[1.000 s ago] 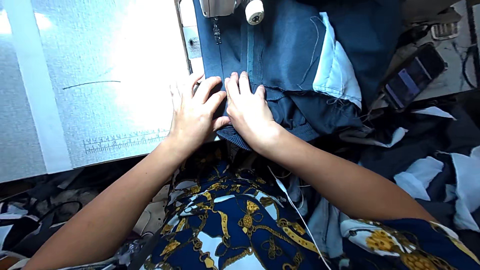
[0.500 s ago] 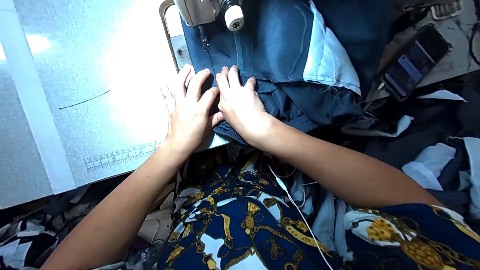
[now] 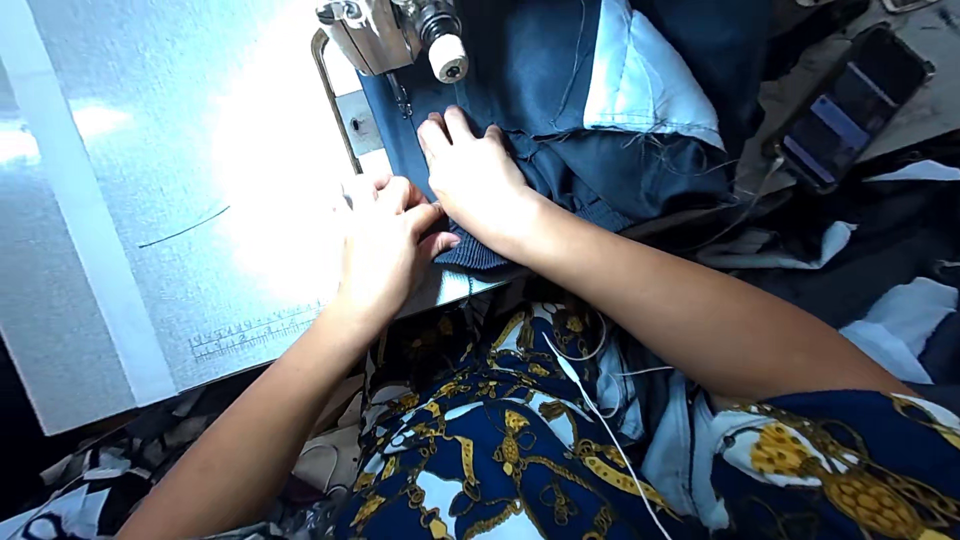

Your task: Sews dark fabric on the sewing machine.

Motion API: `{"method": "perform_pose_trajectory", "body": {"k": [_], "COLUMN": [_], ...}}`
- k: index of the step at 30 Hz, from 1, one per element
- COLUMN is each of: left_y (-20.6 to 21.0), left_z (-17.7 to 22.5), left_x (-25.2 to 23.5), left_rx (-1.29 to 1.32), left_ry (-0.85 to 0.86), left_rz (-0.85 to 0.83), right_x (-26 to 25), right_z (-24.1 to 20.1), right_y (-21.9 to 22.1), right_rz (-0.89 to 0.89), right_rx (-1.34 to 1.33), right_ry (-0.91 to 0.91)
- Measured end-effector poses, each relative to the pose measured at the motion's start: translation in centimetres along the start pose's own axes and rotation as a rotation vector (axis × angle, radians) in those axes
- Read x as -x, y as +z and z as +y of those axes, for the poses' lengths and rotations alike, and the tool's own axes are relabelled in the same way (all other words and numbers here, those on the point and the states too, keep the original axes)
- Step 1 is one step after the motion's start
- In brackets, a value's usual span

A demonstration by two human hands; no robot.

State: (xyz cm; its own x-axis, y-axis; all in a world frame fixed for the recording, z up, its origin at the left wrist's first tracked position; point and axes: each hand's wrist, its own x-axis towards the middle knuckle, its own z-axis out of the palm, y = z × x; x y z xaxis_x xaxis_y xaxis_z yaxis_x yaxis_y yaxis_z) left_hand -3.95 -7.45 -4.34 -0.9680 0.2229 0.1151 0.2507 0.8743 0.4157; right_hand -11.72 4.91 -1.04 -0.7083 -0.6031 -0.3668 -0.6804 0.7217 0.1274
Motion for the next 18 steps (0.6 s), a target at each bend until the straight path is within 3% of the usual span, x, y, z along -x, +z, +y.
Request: {"method": "perform_pose_trajectory", "body": {"k": [8,18], "left_y": [0.8,1.2], "left_z": [-0.2,-0.8], "left_x": [0.3,-0.4], "left_rx": [-0.054,-0.103], "left_ry": [0.048,0.047], "left_rz": [0.065,0.126], "right_x": [-1.0,-2.1], "right_z": [2.1,2.5], "right_y": [0.6,1.2], "right_rz": [0.166,0.285], "right_rx": [-0.243,-0.298], "right_ry": [-0.005,0.026]}}
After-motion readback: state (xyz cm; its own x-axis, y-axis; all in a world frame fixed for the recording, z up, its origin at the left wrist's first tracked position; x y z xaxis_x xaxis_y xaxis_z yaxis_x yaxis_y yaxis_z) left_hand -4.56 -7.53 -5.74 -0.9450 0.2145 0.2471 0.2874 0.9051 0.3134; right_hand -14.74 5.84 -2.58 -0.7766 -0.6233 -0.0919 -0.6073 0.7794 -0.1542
